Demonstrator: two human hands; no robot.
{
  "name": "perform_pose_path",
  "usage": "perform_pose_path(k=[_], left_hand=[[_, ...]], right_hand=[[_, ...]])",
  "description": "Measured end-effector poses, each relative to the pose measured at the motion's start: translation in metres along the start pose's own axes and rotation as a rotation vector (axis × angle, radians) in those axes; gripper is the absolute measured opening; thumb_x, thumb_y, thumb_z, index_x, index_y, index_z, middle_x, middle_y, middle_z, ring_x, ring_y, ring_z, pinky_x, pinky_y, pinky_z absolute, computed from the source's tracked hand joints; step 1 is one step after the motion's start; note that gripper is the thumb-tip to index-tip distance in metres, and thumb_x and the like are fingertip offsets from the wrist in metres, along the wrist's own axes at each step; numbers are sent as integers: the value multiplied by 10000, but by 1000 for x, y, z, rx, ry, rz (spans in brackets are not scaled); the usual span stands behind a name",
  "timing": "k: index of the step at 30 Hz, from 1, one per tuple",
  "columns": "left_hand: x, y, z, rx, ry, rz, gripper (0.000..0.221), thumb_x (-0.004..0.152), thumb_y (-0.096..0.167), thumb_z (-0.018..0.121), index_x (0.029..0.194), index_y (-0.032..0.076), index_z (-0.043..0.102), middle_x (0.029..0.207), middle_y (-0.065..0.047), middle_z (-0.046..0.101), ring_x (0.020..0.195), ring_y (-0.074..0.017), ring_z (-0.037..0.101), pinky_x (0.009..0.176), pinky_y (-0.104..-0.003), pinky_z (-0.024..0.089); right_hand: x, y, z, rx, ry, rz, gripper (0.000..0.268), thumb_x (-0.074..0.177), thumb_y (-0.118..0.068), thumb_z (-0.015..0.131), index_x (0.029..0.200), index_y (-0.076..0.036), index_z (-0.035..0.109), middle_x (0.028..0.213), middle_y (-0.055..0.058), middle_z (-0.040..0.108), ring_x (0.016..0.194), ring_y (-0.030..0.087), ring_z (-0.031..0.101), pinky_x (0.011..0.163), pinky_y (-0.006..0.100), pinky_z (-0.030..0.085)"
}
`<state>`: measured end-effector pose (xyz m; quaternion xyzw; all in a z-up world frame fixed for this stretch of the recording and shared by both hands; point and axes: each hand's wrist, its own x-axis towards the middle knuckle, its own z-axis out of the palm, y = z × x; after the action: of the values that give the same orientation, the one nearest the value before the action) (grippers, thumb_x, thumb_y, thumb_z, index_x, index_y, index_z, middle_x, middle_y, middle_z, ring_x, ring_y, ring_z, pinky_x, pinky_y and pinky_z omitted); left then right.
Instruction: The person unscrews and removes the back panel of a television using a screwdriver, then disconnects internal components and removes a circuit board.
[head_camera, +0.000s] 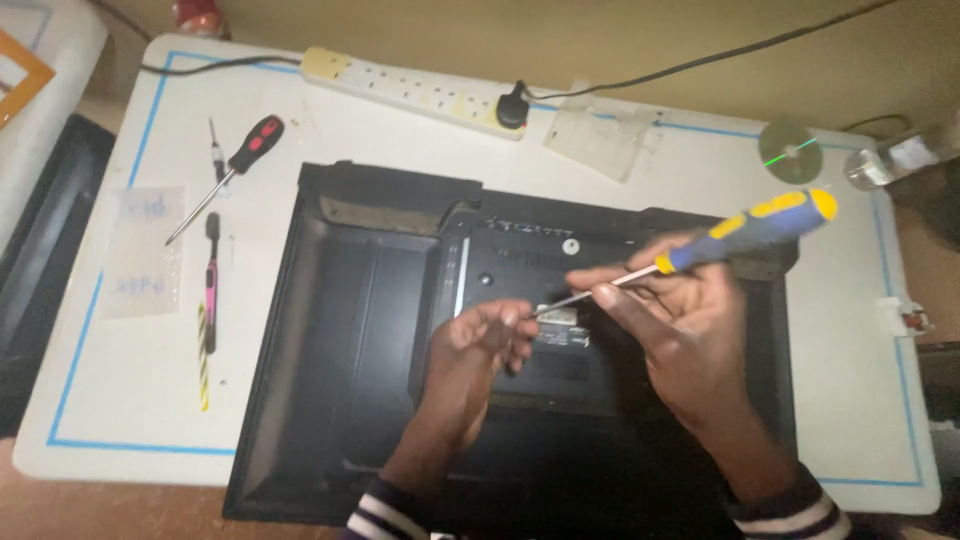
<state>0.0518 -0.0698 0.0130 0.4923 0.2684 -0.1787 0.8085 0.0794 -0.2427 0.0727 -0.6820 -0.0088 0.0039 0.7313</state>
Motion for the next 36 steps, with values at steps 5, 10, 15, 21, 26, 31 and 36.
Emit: perform_pose_path(k=[5,10,15,21,26,31,36], left_hand=[[-11,-39,14,15,39,-98,301,932,170,663,1151,-23,737,925,-194,790,682,-236,661,612,-327,522],[-21,-33,32,110,121,-90,292,1011,237,618,1171,54,778,648,-48,607,538,-115,445,517,-255,336],[-9,-57,29,209,196,-10,329,948,375,702,805,84,763,538,-1,551,483,-129,374,770,-349,520],[-11,-39,33,176,296,-134,348,971,352,756,733,99,730,418,-11,419,353,-136,294,404,-334,234],[-7,-34,40,124,337,-157,192,980,234,729,968,63,814,541,-55,534,380,-133,263,390,-312,222],[-5,-38,44,60,384,-94,151,935,130,761,973,-7,813,748,-84,686,600,-156,413,575,-273,300],[-1,-36,43,-9,415,-232,171,961,137,730,1056,18,808,578,-84,544,359,-157,341,306,-322,255]], right_hand=[[0,-16,-76,-223,270,13,272,917,-8,668,1074,-87,460,1098,236,720,972,312,768,917,392,656],[13,-16,-132,-270,325,249,164,1025,-85,546,1135,-30,436,1074,308,657,988,480,764,912,521,657],[20,-49,-144,-1054,176,315,552,953,-526,530,1251,-71,624,1302,101,488,855,221,640,683,373,565],[32,-72,-144,-924,192,59,384,924,-317,714,1242,-111,653,898,128,780,772,190,784,651,318,648],[43,-54,-157,-847,87,-38,411,951,-345,662,1195,-69,480,1101,179,750,941,258,795,764,335,649],[46,-35,-158,-696,67,-174,368,979,-225,643,1210,-74,400,1049,221,746,885,282,805,796,331,648],[51,-16,-164,-611,57,-211,348,988,-217,613,1206,-68,385,1029,173,781,860,230,806,802,328,648]])
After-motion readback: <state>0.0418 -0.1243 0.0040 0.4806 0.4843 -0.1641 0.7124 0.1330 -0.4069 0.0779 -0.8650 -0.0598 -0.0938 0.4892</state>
